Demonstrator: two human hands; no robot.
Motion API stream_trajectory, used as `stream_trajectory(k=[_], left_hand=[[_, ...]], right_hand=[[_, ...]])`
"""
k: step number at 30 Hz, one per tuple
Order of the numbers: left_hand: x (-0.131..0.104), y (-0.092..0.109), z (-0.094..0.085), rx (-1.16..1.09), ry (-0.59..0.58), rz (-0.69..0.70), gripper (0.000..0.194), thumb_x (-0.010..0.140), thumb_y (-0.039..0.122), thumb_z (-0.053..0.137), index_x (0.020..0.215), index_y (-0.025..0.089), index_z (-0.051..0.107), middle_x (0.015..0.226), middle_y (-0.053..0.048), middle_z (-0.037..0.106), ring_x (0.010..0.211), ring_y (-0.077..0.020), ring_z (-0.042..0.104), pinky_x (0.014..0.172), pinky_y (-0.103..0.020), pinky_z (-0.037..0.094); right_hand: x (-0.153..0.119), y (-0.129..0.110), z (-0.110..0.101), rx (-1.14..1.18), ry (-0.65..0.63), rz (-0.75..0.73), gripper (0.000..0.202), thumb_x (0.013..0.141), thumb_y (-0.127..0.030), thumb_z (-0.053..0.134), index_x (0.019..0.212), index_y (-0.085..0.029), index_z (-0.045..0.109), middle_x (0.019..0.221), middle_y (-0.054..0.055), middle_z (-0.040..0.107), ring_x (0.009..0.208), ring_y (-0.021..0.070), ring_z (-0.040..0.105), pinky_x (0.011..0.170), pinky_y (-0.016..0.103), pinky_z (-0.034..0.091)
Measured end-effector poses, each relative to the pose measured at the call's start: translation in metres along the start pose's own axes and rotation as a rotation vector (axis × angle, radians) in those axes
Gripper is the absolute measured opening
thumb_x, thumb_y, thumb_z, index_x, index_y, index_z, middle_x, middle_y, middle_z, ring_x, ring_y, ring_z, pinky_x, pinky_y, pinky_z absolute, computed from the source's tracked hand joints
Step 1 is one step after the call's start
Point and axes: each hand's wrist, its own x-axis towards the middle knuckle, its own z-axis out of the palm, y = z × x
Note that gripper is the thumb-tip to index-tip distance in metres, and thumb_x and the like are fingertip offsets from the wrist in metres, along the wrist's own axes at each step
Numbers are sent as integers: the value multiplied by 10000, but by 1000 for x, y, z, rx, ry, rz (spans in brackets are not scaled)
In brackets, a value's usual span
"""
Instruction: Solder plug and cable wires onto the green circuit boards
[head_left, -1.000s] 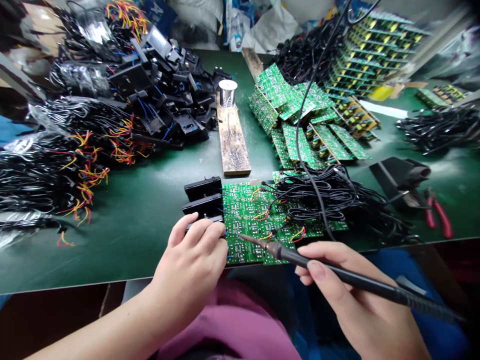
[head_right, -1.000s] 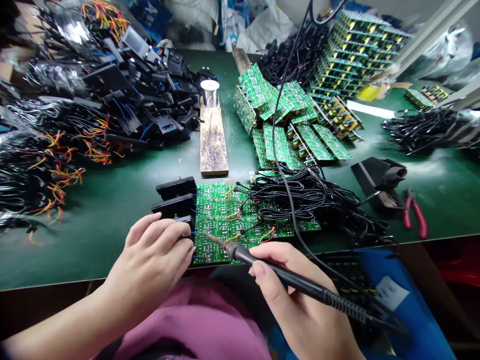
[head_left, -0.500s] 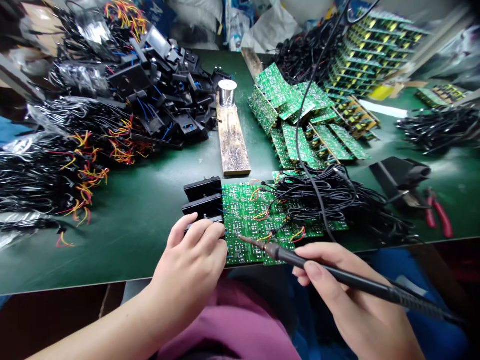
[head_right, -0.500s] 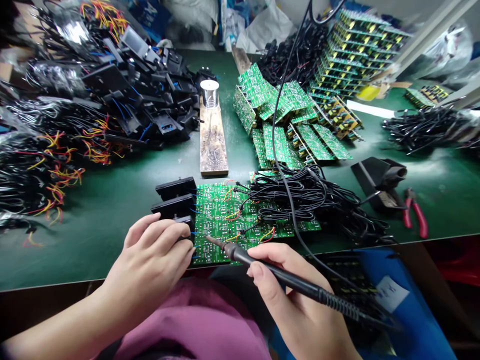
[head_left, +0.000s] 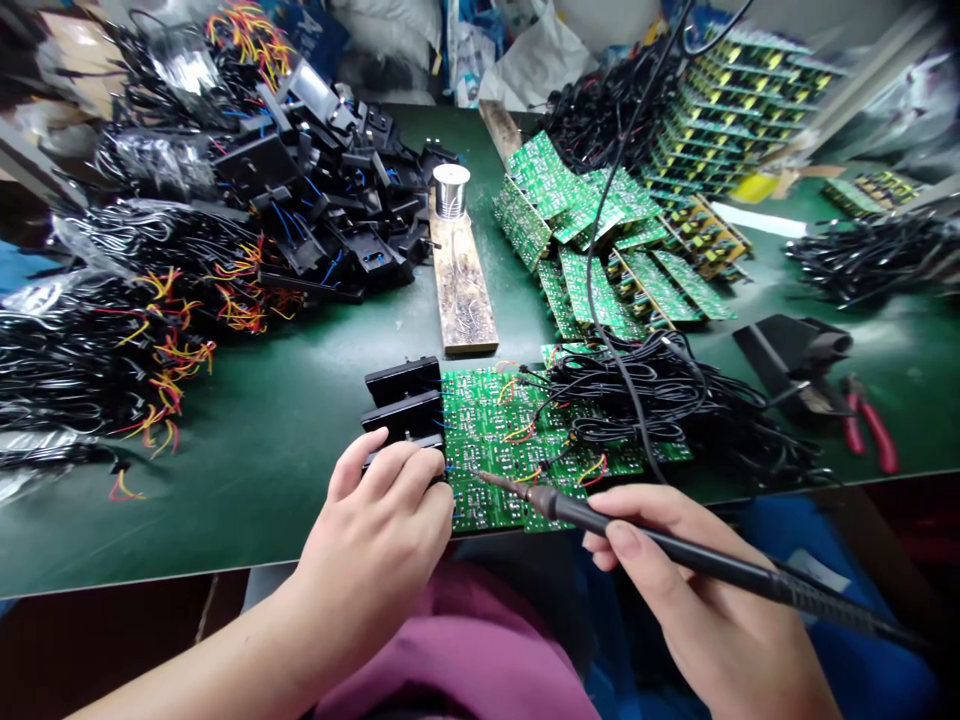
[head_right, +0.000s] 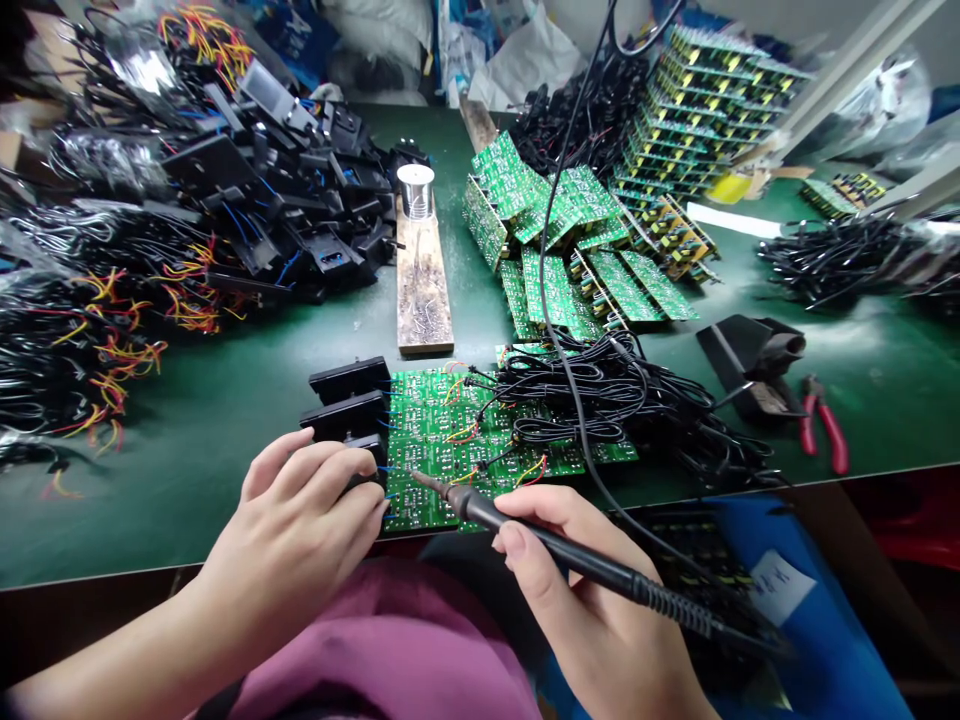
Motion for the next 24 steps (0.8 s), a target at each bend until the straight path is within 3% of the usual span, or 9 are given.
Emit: stream_trajectory(k=[5,9,13,19,24], left_hand=[[5,-29,-23,-75,36,-95,190,1056,340,595,1175,237,701,1188,-68,696,1118,-277,611,1089,-532,440],[0,-60,-28,-85,-80,-113,191,1076,331,542,1133,232,695,1152,-78,667,1043,-263,614,940,-478,517],[0,-69,-23,-53,-129,38,196,1043,240,583,1136,309,741,1272,-75,639,1139,-284,592,960,-482,528],[29,-72,-24,109,-224,328,305,938,162,677,1194,304,761,1314,-94,657,1122,-295,620,878,-438,535],[43,-69,-20,171,-250,427,146,943,188,694,1054,251,765,1219,-73,703,996,-253,639,790,-403,488]], right_hand=[[0,1,-3,-22,16,-7,111,1100,-325,619,1163,-325,711,957,-40,769,796,108,781,729,124,628],[0,3,-4,-17,40,-2,110,1098,-322,626,1173,-332,707,957,-44,778,786,105,788,727,117,630],[4,2,-1,0,45,-16,118,1098,-311,630,1179,-345,708,935,-55,777,783,93,785,720,98,621],[4,-1,2,22,57,-4,125,1099,-327,631,1193,-326,714,959,-32,773,793,102,776,735,118,630],[3,-3,4,40,69,5,126,1086,-314,651,1185,-302,727,965,-7,775,791,126,781,721,148,648]])
